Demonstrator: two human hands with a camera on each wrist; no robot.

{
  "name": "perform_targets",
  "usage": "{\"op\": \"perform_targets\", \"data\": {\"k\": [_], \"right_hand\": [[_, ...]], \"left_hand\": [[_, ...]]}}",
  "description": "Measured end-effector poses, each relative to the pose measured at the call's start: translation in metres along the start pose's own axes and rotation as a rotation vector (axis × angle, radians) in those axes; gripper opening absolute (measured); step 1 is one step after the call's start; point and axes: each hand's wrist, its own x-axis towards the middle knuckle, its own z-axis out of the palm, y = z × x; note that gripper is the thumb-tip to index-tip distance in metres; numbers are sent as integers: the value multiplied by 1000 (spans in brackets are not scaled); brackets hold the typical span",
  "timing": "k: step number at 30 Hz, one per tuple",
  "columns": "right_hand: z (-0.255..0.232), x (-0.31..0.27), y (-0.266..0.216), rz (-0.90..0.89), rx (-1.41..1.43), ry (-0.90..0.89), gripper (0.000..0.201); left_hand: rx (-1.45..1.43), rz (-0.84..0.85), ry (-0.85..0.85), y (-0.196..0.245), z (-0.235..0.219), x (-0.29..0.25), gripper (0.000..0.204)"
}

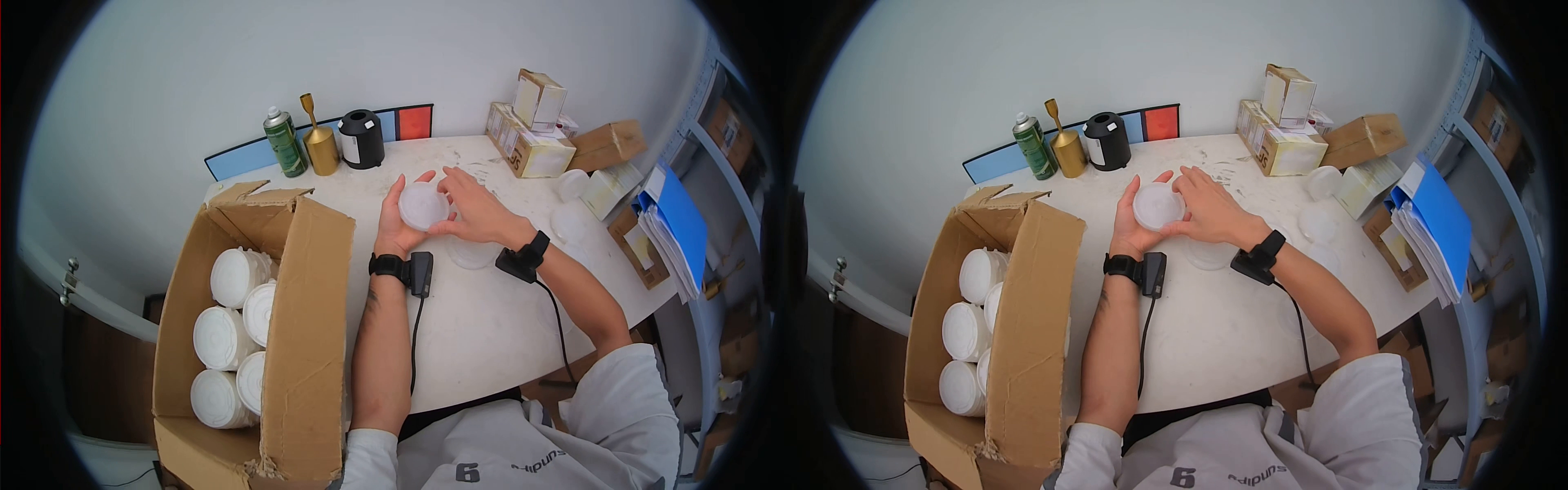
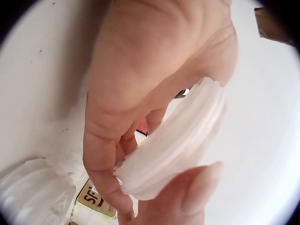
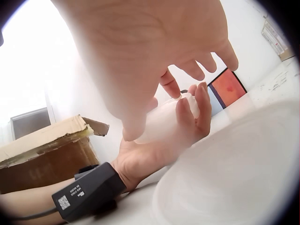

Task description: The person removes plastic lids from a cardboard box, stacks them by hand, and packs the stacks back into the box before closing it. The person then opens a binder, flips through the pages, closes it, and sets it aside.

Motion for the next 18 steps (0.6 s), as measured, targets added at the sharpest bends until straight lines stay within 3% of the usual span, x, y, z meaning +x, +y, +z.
{"op": "perform_targets", "data": {"k": [2,3,4,5,8,10,13,14,16,17,18], "right_hand": [[-29,-4,-8,202,242,-71,71],[-36,-8,-6,192,241,-76,71],[-42,-15,-4,126,113,-337,69],[-46,-20,-2,59,-22,-592,68],[-30,-35,3,35,-39,-592,68],[-36,-27,3,14,1,-540,66],[-51,-6,-8,172,254,-120,68],[-48,2,-11,178,256,-118,68],[-37,15,-16,34,330,130,68],[-21,20,-11,45,327,139,68],[3,26,-2,-58,271,76,69]], "left_hand": [[-10,5,-30,4,-1,-4,65],[-32,70,75,5,3,-4,64],[-56,134,180,6,5,-5,63],[-58,142,178,7,7,-5,63],[-120,167,197,7,9,-3,62],[-112,153,227,7,7,-2,64],[-83,99,249,7,6,-3,69],[-82,93,251,6,5,-3,69],[-37,98,186,3,3,0,74],[-33,86,183,2,5,0,74],[21,81,196,2,9,-3,76]]}}
